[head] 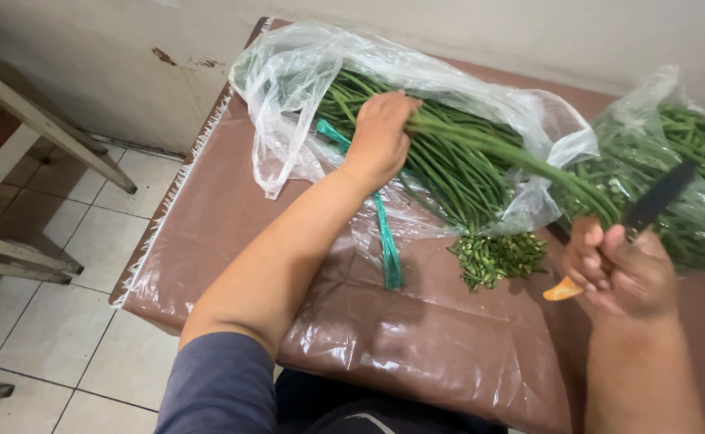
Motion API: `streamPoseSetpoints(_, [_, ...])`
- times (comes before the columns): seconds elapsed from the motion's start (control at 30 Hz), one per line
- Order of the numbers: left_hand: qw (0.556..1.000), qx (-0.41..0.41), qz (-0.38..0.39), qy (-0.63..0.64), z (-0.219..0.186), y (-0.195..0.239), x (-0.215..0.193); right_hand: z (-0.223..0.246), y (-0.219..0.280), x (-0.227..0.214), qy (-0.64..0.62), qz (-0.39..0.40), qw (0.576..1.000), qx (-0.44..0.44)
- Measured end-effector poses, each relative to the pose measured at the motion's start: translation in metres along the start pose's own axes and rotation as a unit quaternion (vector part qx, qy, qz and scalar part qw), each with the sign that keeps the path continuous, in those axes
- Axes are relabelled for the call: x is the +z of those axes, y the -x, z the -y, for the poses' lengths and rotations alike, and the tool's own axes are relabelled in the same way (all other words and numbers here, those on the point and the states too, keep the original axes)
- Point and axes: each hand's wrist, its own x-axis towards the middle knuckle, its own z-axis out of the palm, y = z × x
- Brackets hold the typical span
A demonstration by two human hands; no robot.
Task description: The person uses a knife to trim the ends of long green beans and cuts them into smaller pieces. The trimmed pieces are placed into a plastic bag on the table.
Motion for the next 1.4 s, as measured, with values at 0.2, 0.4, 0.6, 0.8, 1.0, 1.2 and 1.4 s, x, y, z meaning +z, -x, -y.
streamPoseSetpoints(0.2, [0.908, -0.090, -0.014, 0.409, -0.029, -0.023, -0.019, -0.017, -0.017, -0.008, 0.011, -0.059, 0.997, 0.040])
streamPoseSetpoints(0.4, [0.942, -0.046, -0.024, 0.332, -0.094, -0.051, -0.088, -0.028, -0.019, -0.002, 0.060, -0.033, 0.996, 0.056])
streamPoseSetpoints(0.6, [0.980, -0.016, 0.149, -0.134, -0.122, -0.045, -0.196, -0.020, -0.017, -0.006, 0.124, -0.067, 0.985, 0.102])
streamPoseSetpoints(0.8, [0.936, -0.060, 0.304, -0.170, -0.104, -0.052, -0.196, -0.032, -0.029, 0.016, 0.322, -0.070, 0.919, 0.218])
streamPoseSetpoints(1.0, [0.891, 0.006, 0.442, -0.099, -0.145, -0.011, -0.062, -0.039, -0.031, 0.038, 0.401, -0.025, 0.886, 0.230])
streamPoseSetpoints(1.2, [0.926, -0.138, 0.336, 0.104, -0.133, 0.027, 0.014, -0.038, -0.030, 0.044, 0.265, -0.087, 0.957, 0.076])
streamPoseSetpoints(1.4, [0.854, -0.254, 0.262, 0.371, -0.121, 0.033, 0.036, -0.026, -0.031, 0.054, 0.202, -0.186, 0.961, 0.021])
